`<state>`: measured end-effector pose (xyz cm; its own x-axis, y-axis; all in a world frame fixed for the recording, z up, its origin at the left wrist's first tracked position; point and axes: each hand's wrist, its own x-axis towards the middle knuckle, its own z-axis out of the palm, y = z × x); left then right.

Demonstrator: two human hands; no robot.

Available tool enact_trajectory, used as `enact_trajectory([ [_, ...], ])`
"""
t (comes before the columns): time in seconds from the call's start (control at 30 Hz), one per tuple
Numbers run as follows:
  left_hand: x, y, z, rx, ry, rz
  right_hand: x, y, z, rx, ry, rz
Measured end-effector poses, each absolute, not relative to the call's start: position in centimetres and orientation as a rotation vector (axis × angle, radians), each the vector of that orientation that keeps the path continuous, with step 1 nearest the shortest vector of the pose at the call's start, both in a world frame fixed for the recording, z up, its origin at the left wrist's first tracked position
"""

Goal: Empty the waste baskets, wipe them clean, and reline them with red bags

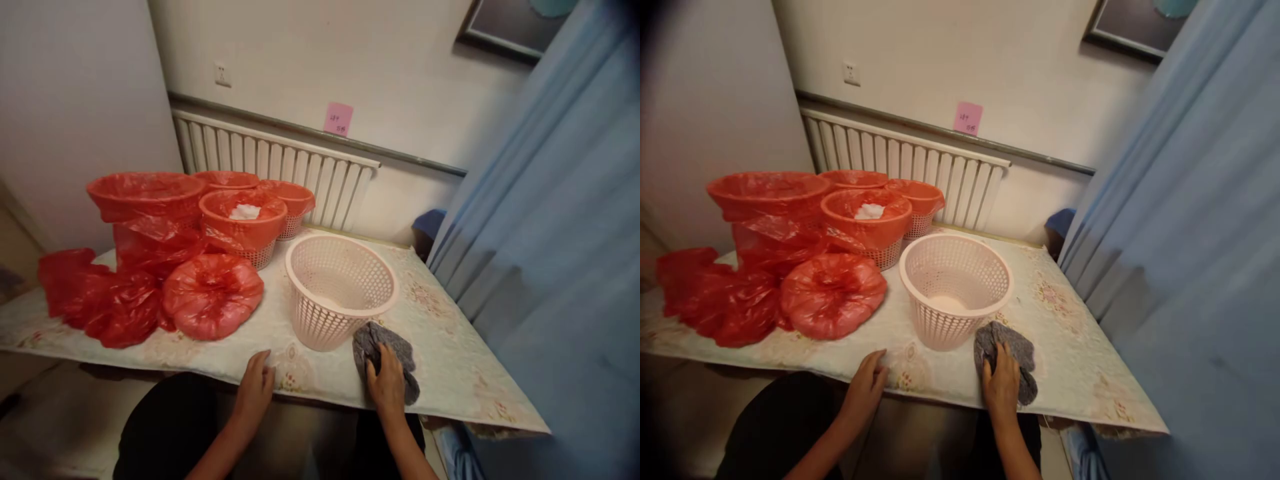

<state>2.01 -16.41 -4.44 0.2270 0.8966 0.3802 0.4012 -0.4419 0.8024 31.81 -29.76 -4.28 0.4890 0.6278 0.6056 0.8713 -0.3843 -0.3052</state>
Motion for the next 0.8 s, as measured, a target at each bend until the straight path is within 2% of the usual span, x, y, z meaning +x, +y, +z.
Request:
enact_trajectory([
  [0.2, 4.7, -16.7, 3.7, 1.866, 1.176, 1.186, 35.1, -30.0, -4.9, -2.536, -1.118, -0.475],
  [0.37, 7.4, -17.7, 9.0, 1.935, 1.039, 1.455, 37.1, -30.1, -5.7, -2.611, -1.14, -0.478],
  [0.57, 9.1, -19.6, 12.7, 2.307, 0.96, 1.613, 37.5, -30.4, -6.6, -2.498, -1.005, -0.387],
  [0.8, 10.2, -19.1, 14.7, 2.391, 0.872, 1.616, 39.0, -31.4, -6.6, -2.278, -0.692, -0.006],
])
